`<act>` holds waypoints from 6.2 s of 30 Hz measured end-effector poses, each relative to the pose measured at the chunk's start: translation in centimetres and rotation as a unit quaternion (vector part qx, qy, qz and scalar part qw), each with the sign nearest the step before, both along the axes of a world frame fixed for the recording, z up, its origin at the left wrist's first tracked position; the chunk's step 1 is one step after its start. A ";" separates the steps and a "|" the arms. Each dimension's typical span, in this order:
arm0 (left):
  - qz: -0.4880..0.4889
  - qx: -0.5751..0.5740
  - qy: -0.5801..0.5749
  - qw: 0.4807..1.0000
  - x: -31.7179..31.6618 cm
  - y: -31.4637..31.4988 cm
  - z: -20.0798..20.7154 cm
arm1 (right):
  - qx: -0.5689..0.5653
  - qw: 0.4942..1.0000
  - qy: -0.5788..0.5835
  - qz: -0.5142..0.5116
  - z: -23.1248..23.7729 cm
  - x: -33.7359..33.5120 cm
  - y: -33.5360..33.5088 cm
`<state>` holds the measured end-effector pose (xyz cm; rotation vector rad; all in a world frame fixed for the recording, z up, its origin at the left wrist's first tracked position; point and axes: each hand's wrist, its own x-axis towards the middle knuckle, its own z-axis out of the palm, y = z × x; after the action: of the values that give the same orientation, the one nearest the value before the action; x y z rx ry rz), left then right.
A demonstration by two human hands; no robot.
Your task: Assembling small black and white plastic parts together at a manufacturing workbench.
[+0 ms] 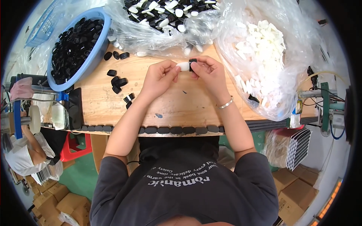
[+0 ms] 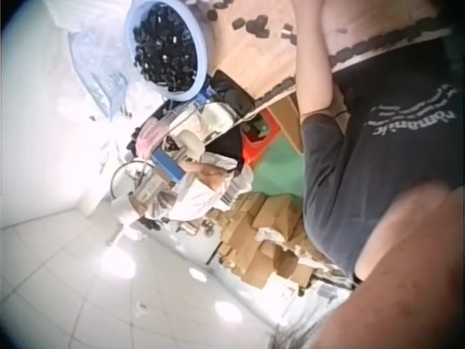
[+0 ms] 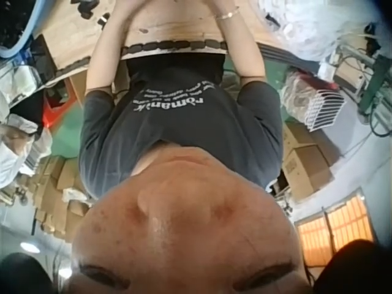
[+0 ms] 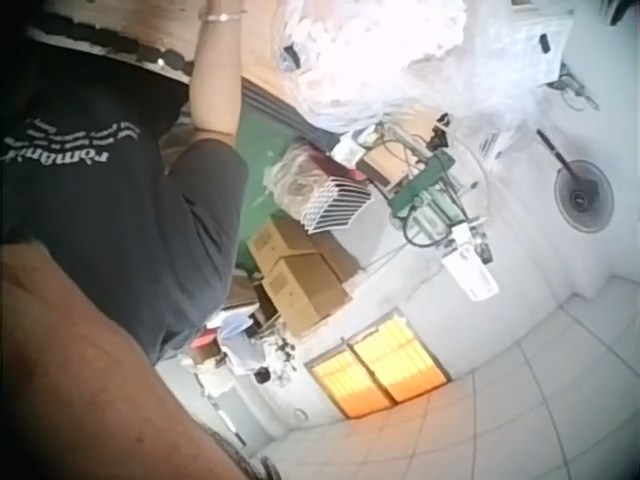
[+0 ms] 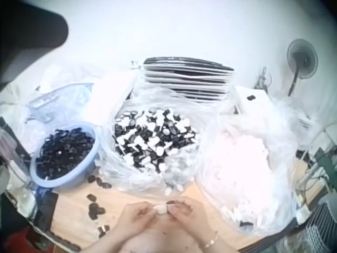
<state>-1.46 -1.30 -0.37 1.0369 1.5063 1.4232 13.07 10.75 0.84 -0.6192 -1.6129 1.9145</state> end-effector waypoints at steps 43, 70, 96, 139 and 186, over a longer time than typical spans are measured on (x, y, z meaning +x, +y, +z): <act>0.016 0.020 0.406 0.913 -1.7 0.0 -2.9 | 0.469 0.840 -0.250 0.111 -2.8 -2.1 2.7; 0.120 0.125 0.494 0.852 -0.8 0.7 -5.0 | 0.501 0.752 -0.424 0.068 -3.5 -5.8 1.6; 0.141 0.040 0.520 0.842 -0.1 -0.5 -1.7 | 0.433 0.763 -0.479 -0.027 -2.9 -5.9 -0.6; -0.252 0.116 0.265 0.923 16.9 -9.3 -13.3 | -0.560 0.016 -0.441 -0.701 -31.0 47.0 -64.8; -0.079 -0.130 0.345 0.926 11.1 -2.7 -33.3 | 0.443 0.671 -0.161 -0.572 -8.3 30.6 -7.8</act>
<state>9.68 -3.99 -33.63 1.5393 1.9759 0.7311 43.72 2.97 -7.44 -1.1360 -1.4643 0.0372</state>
